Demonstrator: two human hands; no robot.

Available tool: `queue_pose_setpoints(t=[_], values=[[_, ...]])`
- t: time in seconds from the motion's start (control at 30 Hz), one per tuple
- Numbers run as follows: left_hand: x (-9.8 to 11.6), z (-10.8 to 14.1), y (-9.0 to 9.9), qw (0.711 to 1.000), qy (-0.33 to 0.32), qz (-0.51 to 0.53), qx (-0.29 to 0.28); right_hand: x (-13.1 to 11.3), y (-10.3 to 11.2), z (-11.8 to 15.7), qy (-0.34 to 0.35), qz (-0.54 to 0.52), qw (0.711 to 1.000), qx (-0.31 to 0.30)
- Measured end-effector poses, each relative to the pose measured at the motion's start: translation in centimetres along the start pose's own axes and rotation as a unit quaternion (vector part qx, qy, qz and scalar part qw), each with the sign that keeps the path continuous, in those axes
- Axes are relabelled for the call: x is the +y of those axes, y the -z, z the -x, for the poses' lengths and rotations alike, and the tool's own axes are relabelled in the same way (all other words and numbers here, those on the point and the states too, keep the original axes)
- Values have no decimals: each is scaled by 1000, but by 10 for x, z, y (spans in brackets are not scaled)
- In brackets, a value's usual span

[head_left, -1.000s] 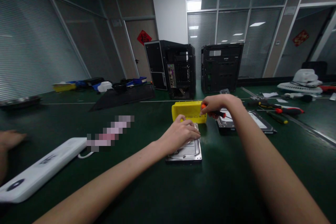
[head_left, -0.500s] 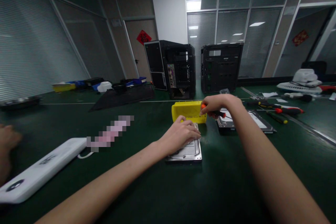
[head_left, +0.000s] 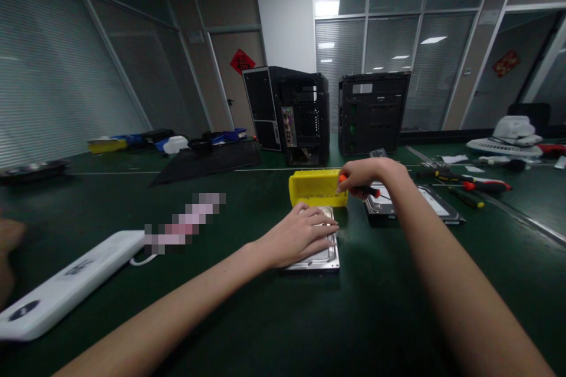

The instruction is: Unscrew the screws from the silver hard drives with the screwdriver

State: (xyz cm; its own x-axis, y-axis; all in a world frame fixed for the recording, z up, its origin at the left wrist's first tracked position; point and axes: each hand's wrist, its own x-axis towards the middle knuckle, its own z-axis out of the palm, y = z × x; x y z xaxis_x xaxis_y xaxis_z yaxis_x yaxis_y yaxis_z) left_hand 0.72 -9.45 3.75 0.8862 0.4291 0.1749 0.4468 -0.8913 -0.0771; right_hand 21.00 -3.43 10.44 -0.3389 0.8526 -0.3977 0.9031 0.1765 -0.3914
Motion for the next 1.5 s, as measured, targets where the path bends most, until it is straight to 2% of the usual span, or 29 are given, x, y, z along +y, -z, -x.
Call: queue_pose_setpoints(t=[0.4, 0.7, 1.17, 1.5], values=[[3, 8, -3, 1000, 21, -5, -8, 1, -1, -2, -5, 2, 1000, -4], [0, 8, -3, 995, 59, 78, -7, -1, -1, 1, -5, 1, 1000, -1], [-3, 10, -7, 991, 50, 123, 10, -1, 0, 1, 0, 2, 1000, 3], [-25, -13, -19, 983, 39, 171, 57, 0, -1, -2, -7, 0, 1000, -2]])
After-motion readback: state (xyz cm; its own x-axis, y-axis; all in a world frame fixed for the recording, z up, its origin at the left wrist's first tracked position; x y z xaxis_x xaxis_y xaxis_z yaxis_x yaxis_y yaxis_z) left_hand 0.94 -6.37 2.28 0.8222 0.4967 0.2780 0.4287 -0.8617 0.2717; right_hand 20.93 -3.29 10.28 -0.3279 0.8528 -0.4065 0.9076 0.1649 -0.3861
